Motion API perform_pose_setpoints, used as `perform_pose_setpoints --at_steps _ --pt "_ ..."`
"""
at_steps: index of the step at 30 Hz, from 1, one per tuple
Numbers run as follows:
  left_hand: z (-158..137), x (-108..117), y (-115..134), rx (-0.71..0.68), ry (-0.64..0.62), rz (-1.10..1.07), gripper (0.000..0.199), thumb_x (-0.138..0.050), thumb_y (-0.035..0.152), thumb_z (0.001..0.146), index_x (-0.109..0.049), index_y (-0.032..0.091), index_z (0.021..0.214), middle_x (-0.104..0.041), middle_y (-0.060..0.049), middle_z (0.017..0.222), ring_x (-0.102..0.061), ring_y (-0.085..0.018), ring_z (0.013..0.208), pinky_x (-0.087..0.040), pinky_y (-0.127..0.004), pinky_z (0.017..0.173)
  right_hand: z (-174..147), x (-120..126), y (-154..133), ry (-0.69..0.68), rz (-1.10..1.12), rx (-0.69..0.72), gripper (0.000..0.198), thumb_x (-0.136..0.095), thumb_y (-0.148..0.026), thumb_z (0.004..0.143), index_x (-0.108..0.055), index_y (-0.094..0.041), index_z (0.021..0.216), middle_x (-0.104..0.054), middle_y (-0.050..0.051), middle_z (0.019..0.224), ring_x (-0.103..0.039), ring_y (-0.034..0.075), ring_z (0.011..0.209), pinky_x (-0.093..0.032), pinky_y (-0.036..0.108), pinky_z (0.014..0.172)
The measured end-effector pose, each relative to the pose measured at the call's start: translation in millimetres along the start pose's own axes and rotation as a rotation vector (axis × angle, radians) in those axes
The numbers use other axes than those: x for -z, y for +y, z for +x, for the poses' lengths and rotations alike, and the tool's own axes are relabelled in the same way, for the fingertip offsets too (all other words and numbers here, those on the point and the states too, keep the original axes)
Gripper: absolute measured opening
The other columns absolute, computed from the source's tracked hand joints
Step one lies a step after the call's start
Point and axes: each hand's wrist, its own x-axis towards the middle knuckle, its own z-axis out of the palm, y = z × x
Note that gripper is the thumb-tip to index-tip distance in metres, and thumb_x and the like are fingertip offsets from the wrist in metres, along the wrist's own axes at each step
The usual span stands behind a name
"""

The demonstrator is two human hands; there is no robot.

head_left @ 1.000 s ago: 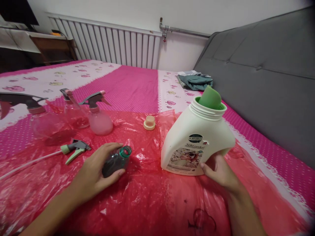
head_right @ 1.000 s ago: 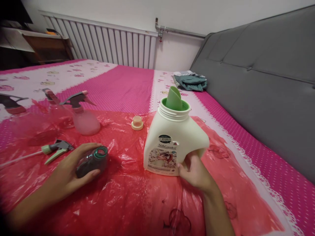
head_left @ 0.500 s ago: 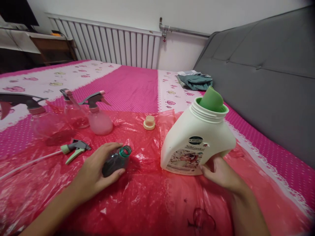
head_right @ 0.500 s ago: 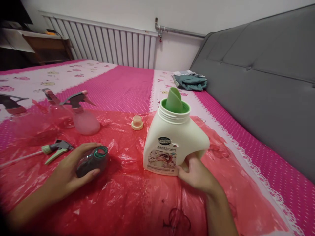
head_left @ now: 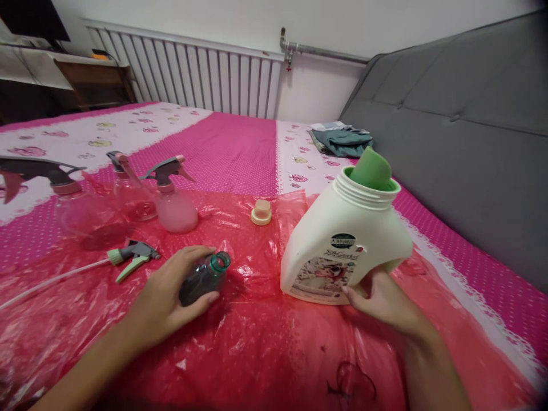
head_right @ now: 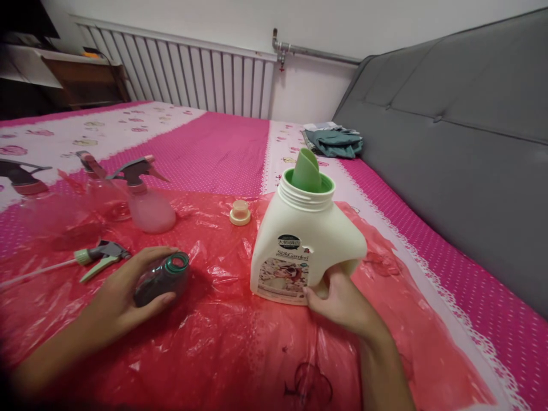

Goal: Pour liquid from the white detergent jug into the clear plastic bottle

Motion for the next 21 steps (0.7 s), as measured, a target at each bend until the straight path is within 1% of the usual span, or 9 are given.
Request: perform_pose_setpoints --at_steps 4,7,11,14,16,18,21 --pt "-0.8 -3.9 2.1 0.042 0.047 -0.017 0.049 -0.063 0.053 0.097 -0.055 0.032 0.14 -0.071 -0.007 0.136 -0.072 -0.032 0.12 -0.059 -0.05 0.105 -3.0 1.9 -1.0 -0.031 0.074 0.065 0.049 -0.066 -0.042 0.085 -0.061 -0.017 0.126 -0.073 0.018 0.119 -0.073 0.033 0.115 -0.063 0.044 0.101" --pt "-1.9 -5.1 -2.0 0.009 0.031 -0.005 0.05 -0.064 0.051 0.097 -0.053 0.031 0.142 -0.07 -0.008 0.137 -0.072 -0.032 0.12 -0.059 -0.049 0.104 -2.5 2.9 0.5 -0.009 0.116 0.081 0.055 -0.068 -0.046 0.088 -0.06 -0.017 0.133 -0.072 0.019 0.123 -0.072 0.033 0.12 -0.061 0.044 0.106" --pt "-3.0 -4.1 -5.7 -0.009 0.012 0.003 0.053 -0.066 0.048 0.096 -0.052 0.03 0.144 -0.07 -0.009 0.138 -0.073 -0.032 0.12 -0.06 -0.048 0.103 -0.5 5.2 2.1 -0.021 0.124 0.004 0.076 -0.074 -0.062 0.088 -0.056 -0.016 0.147 -0.07 0.021 0.13 -0.069 0.036 0.126 -0.058 0.05 0.109" --pt "-3.0 -3.7 -3.7 0.01 0.019 -0.016 0.051 -0.065 0.048 0.096 -0.054 0.029 0.142 -0.071 -0.01 0.136 -0.073 -0.032 0.12 -0.06 -0.05 0.104 -1.6 4.8 0.6 -0.02 0.208 -0.06 0.091 -0.075 -0.073 0.086 -0.052 -0.018 0.154 -0.066 0.022 0.138 -0.064 0.038 0.133 -0.053 0.053 0.115" --pt "-2.9 -4.0 -2.6 0.022 0.021 -0.025 0.05 -0.064 0.049 0.096 -0.055 0.03 0.141 -0.071 -0.01 0.136 -0.072 -0.033 0.119 -0.06 -0.051 0.104 -3.7 3.1 0.1 0.005 0.284 -0.103 0.095 -0.077 -0.073 0.085 -0.048 -0.021 0.158 -0.063 0.021 0.143 -0.06 0.038 0.138 -0.048 0.055 0.12" --pt "-2.8 -4.3 -2.6 0.024 0.016 -0.027 0.052 -0.065 0.05 0.094 -0.055 0.031 0.141 -0.071 -0.009 0.136 -0.073 -0.033 0.118 -0.06 -0.052 0.105 -6.0 1.1 1.3 0.017 0.354 -0.136 0.096 -0.08 -0.068 0.085 -0.044 -0.024 0.162 -0.06 0.019 0.149 -0.056 0.037 0.143 -0.043 0.057 0.124" --pt "-2.9 -4.2 -1.6 0.008 0.01 -0.019 0.053 -0.067 0.048 0.093 -0.053 0.032 0.142 -0.071 -0.009 0.137 -0.073 -0.033 0.118 -0.059 -0.051 0.105 -8.9 -0.7 6.5 0.007 0.413 -0.149 0.095 -0.082 -0.062 0.087 -0.04 -0.027 0.164 -0.054 0.017 0.156 -0.05 0.037 0.148 -0.039 0.057 0.127"
